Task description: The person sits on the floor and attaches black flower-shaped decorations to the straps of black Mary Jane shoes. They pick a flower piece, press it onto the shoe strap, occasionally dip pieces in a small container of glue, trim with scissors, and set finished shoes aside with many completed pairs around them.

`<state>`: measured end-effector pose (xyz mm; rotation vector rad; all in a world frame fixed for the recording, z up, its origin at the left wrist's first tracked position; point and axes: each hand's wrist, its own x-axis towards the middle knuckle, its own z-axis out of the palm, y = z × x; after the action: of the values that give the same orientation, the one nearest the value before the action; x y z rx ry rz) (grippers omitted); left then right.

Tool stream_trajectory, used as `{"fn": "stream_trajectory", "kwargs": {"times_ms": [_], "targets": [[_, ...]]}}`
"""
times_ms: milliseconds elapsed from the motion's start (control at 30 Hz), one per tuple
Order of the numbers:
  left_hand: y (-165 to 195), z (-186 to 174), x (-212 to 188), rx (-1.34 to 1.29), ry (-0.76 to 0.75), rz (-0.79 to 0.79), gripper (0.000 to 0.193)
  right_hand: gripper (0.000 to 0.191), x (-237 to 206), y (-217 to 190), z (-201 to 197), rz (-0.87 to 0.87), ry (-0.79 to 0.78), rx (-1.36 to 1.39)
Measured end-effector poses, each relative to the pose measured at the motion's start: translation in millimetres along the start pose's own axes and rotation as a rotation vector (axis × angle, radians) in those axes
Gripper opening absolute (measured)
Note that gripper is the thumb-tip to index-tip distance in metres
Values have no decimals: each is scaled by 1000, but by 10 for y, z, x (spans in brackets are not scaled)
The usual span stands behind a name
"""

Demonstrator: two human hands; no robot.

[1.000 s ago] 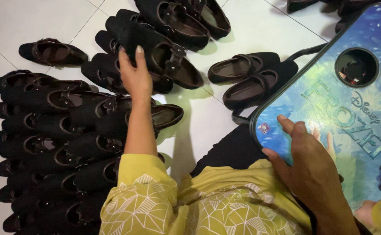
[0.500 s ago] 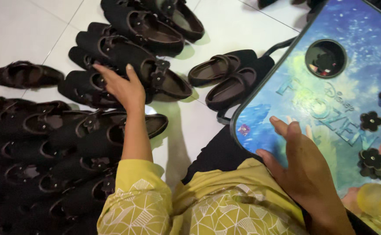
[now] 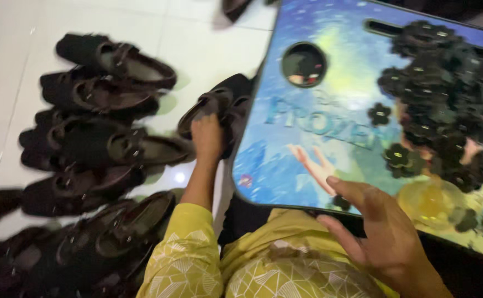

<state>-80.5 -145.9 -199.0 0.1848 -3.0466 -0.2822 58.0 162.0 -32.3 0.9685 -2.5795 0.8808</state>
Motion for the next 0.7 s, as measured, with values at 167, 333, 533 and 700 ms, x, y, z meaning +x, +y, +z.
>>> {"fn": "stream_trajectory", "kwargs": {"times_ms": [167,333,533,700], "targets": [[119,-45,130,-109,-8,-23,27,89,-350,70,-281,374,-80,-118],[273,-134,264,-129,122,-9,15,79,-509,214,-409,211,199,-109],[185,-301,477,-83,310,-43,20,67,-682,275,-681,363,213,-141],[169,-712,482,-180,476,88,16,55,-760,388,-720,433,378,-126]]}}
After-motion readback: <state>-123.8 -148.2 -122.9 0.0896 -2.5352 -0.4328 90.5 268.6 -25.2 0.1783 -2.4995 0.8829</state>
